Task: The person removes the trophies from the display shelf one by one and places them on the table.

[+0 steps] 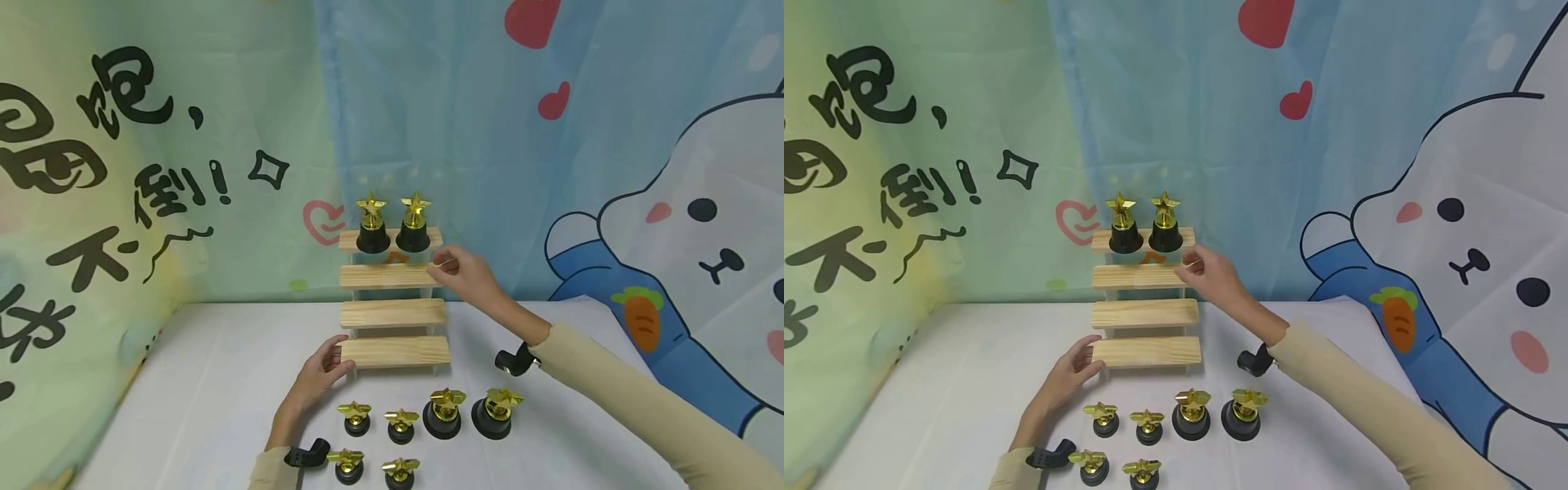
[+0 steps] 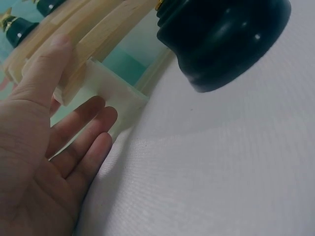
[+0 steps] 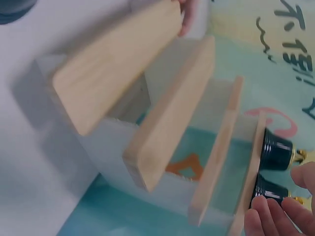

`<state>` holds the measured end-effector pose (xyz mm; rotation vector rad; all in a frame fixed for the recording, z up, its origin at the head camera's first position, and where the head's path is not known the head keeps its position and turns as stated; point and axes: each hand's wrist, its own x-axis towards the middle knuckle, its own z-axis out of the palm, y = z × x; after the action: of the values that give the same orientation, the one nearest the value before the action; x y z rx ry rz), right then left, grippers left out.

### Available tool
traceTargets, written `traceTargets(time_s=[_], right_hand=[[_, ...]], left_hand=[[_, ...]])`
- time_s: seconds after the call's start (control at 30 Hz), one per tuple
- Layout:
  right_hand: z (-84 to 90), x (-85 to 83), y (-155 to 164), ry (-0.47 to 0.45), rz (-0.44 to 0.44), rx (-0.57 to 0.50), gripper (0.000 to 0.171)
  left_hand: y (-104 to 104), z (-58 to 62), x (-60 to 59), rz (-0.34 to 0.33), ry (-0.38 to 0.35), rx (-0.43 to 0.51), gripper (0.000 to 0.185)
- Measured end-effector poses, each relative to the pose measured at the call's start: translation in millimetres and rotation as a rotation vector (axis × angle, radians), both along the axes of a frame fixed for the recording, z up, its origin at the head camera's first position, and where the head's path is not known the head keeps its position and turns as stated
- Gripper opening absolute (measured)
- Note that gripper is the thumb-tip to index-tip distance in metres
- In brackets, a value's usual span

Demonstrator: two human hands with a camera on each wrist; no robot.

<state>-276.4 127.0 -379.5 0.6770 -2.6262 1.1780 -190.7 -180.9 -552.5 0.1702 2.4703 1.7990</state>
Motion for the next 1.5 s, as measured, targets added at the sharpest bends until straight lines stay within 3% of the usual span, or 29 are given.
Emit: traceTargets(time_s=[0.4,0.67,0.83,1.07,1.37,1.43,1.5], right_hand=[[25.7,-39.1,-14,-0.058,-0.095,-0.066,0.051],[37.3,-58.2,-22,-0.075,-0.113,-0.084,0.052],[40.3,-63.3,-22,-0.094,-0.12,-0.125,0.051],[42.4,-66.4,-22,-0.093,-0.096,-0.165,0.043],[43.7,-65.2,-27,-0.051,-0.074,-0.184,0.04],[43.1,-64.4,-27,-0.034,-0.068,-0.187,0.039],[42.3,-63.7,-27,-0.016,-0.062,-0.187,0.038]], left_hand=[[3,-1.4,2.6,0.03,-0.028,-0.006,0.06],[6,28.8,12.9,-0.004,-0.028,-0.011,0.059],[6,33.9,14.7,-0.019,-0.027,-0.01,0.059],[5,29.4,13.4,-0.009,-0.027,-0.008,0.061],[2,1.3,1.4,0.029,-0.008,-0.004,0.058],[3,0.2,0.9,0.035,-0.008,-0.002,0.057],[5,7.5,4.2,0.034,-0.009,0.003,0.058]])
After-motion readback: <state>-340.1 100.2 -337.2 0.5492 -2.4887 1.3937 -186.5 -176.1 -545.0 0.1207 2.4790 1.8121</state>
